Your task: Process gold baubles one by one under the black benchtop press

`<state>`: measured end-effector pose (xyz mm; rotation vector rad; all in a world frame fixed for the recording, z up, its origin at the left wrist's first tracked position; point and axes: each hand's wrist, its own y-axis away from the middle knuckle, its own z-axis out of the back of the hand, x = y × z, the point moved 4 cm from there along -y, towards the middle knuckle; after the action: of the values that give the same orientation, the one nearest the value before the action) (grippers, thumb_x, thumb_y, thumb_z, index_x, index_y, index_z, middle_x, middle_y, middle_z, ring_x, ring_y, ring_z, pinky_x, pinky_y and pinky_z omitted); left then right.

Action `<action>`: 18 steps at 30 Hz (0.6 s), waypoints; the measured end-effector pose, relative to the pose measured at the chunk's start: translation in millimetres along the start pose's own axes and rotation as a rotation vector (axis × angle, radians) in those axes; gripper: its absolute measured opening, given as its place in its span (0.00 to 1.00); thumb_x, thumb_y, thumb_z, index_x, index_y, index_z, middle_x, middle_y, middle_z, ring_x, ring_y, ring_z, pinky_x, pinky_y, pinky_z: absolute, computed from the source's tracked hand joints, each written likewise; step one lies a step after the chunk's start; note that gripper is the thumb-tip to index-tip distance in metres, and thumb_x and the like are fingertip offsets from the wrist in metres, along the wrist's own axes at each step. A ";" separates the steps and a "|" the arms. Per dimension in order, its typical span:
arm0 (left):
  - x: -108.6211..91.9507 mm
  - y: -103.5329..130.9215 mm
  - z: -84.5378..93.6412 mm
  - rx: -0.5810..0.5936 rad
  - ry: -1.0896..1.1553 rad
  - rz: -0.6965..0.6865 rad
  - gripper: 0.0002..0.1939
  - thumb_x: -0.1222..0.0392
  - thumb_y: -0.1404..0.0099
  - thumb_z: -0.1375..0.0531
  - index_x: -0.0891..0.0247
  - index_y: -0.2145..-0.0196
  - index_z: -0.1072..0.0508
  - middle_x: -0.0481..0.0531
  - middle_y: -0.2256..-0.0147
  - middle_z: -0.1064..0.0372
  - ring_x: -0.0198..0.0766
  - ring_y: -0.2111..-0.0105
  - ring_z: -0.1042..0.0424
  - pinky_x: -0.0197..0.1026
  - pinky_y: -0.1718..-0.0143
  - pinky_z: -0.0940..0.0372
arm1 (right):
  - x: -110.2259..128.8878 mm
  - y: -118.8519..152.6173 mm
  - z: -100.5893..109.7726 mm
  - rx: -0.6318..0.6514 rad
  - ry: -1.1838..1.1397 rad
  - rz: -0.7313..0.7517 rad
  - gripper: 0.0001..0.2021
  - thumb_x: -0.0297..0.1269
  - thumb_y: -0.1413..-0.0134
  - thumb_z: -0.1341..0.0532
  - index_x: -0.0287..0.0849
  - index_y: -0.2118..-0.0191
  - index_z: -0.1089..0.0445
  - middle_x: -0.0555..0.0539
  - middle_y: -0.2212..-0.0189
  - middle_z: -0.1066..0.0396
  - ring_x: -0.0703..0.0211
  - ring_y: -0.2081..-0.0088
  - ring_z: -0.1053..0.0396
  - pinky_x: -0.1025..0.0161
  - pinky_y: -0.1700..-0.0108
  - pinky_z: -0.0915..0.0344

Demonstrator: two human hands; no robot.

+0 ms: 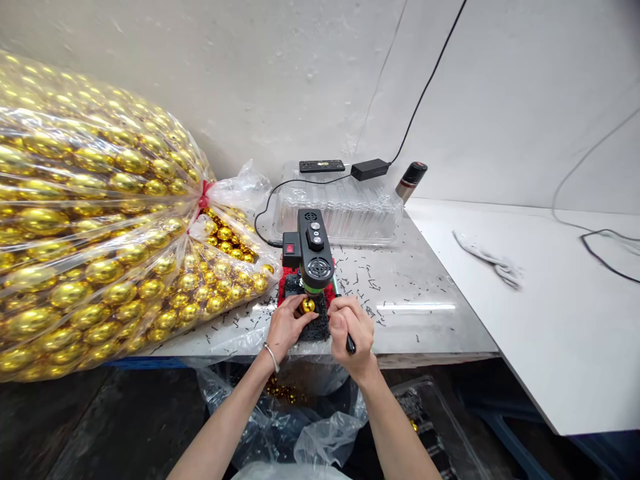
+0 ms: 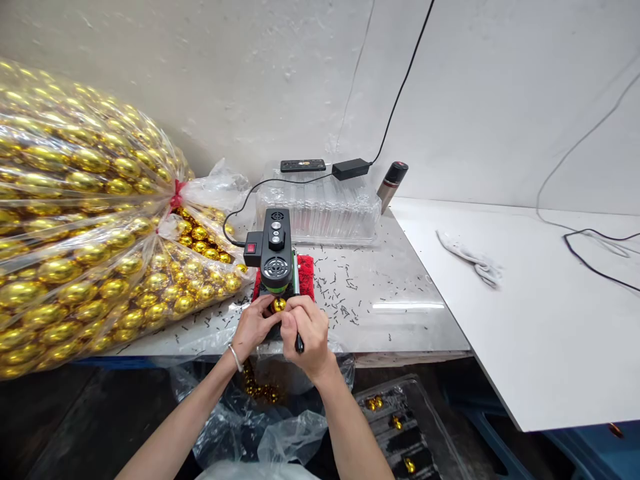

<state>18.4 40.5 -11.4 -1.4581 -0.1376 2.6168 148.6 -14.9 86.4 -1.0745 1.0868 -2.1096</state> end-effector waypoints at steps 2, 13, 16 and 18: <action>1.7 -0.5 -0.6 0.007 -0.008 -0.008 0.15 0.59 0.43 0.37 0.64 0.57 0.24 0.55 0.58 0.26 0.41 0.63 0.26 0.42 0.60 0.32 | -2.8 5.7 -2.3 -0.013 -0.012 -0.001 0.10 0.24 0.42 0.50 0.42 0.72 0.41 0.48 0.75 0.38 0.62 0.70 0.37 0.64 0.69 0.39; 0.9 1.3 -0.7 0.019 -0.049 -0.015 0.14 0.59 0.43 0.37 0.64 0.58 0.25 0.55 0.58 0.26 0.42 0.62 0.27 0.43 0.58 0.32 | -23.2 36.2 -22.7 -0.126 -0.015 0.062 0.14 0.33 0.36 0.57 0.43 0.72 0.42 0.48 0.74 0.38 0.61 0.71 0.37 0.58 0.66 0.37; -0.4 1.9 0.4 0.032 -0.055 -0.001 0.13 0.59 0.42 0.37 0.64 0.59 0.25 0.56 0.58 0.26 0.42 0.63 0.27 0.43 0.59 0.32 | -25.0 42.5 -28.2 -0.107 -0.019 0.094 0.13 0.32 0.37 0.55 0.43 0.72 0.41 0.49 0.73 0.37 0.61 0.70 0.35 0.59 0.66 0.36; -0.8 1.8 0.2 0.029 -0.046 -0.008 0.13 0.58 0.42 0.37 0.63 0.59 0.25 0.55 0.59 0.26 0.42 0.63 0.27 0.43 0.59 0.32 | -22.3 40.6 -26.9 -0.111 -0.027 0.071 0.13 0.32 0.37 0.55 0.43 0.73 0.41 0.49 0.74 0.38 0.61 0.71 0.35 0.59 0.65 0.35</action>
<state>18.5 38.7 -10.9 -1.3855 -0.1092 2.6358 142.1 -9.1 33.6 -1.0958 1.2229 -1.9941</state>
